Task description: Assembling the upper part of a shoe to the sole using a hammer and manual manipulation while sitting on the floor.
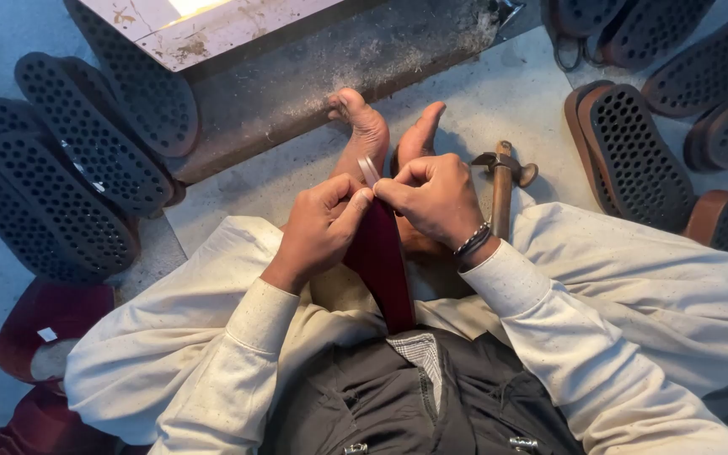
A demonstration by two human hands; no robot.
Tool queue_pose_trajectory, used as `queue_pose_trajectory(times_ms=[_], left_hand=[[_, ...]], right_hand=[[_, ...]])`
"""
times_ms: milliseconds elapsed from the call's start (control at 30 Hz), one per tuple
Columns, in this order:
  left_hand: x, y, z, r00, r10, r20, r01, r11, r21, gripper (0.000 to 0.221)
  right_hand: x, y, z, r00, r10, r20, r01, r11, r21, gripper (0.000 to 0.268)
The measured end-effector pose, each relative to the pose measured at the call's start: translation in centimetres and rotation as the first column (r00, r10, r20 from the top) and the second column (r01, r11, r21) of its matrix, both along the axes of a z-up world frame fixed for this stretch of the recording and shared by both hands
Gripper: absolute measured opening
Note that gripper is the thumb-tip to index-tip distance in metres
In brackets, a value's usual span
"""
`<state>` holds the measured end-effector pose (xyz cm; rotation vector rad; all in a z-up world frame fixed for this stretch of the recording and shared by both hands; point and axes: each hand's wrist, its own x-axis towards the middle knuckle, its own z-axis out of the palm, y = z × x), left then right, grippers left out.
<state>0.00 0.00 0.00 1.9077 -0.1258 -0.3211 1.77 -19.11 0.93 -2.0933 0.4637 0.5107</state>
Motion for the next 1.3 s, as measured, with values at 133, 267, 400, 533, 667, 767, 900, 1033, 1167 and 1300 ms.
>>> queue_pose_trajectory(times_ms=[133, 267, 400, 533, 667, 767, 900, 1033, 1167, 1300], left_hand=[[-0.1, -0.4, -0.2, 0.998, 0.059, -0.032, -0.06, 0.998, -0.011, 0.023], [-1.2, -1.0, 2.3, 0.992, 0.127, -0.021, -0.128, 0.992, -0.023, 0.02], [-4.3, -1.1, 3.2, 0.897, 0.441, -0.012, -0.441, 0.897, -0.024, 0.053], [-9.7, -1.4, 4.2, 0.86, 0.277, -0.428, -0.412, 0.872, -0.264, 0.087], [-12.6, -3.1, 7.9, 0.943, 0.095, -0.32, -0.157, 0.972, -0.175, 0.105], [-14.2, -3.6, 6.9, 0.969, 0.076, -0.236, -0.078, 0.997, -0.001, 0.113], [-15.4, -3.7, 4.4, 0.982, 0.005, -0.19, 0.001, 1.0, 0.028, 0.126], [-15.1, -3.0, 5.4, 0.953, -0.082, -0.293, 0.079, 0.997, -0.022, 0.11], [-13.8, -2.6, 7.8, 0.947, -0.135, -0.293, 0.12, 0.99, -0.069, 0.109], [-13.3, -2.7, 9.1, 0.932, -0.145, -0.332, 0.124, 0.989, -0.085, 0.109]], right_hand=[[-3.5, 0.9, 4.3, 0.989, -0.034, 0.144, 0.028, 0.999, 0.043, 0.018], [-7.2, 0.9, 5.9, 0.845, 0.286, 0.452, -0.364, 0.927, 0.093, 0.105], [-7.7, -0.1, 6.0, 0.949, 0.074, 0.307, -0.068, 0.997, -0.03, 0.112], [-7.2, -1.9, 3.7, 0.962, -0.122, 0.244, 0.001, 0.895, 0.447, 0.084], [-9.6, -1.3, 3.8, 0.993, 0.027, -0.119, -0.014, 0.994, 0.105, 0.025], [-11.3, -1.8, 3.9, 0.986, -0.027, -0.162, 0.046, 0.992, 0.115, 0.009], [-12.7, -2.9, 4.7, 0.931, -0.097, -0.352, 0.307, 0.731, 0.61, 0.031], [-13.4, -3.2, 4.3, 0.928, -0.136, -0.347, 0.338, 0.697, 0.632, 0.016], [-13.9, -2.6, 5.5, 0.974, -0.024, -0.225, 0.181, 0.681, 0.71, 0.015], [-14.1, -3.1, 5.5, 0.977, 0.043, -0.211, 0.133, 0.654, 0.745, 0.026]])
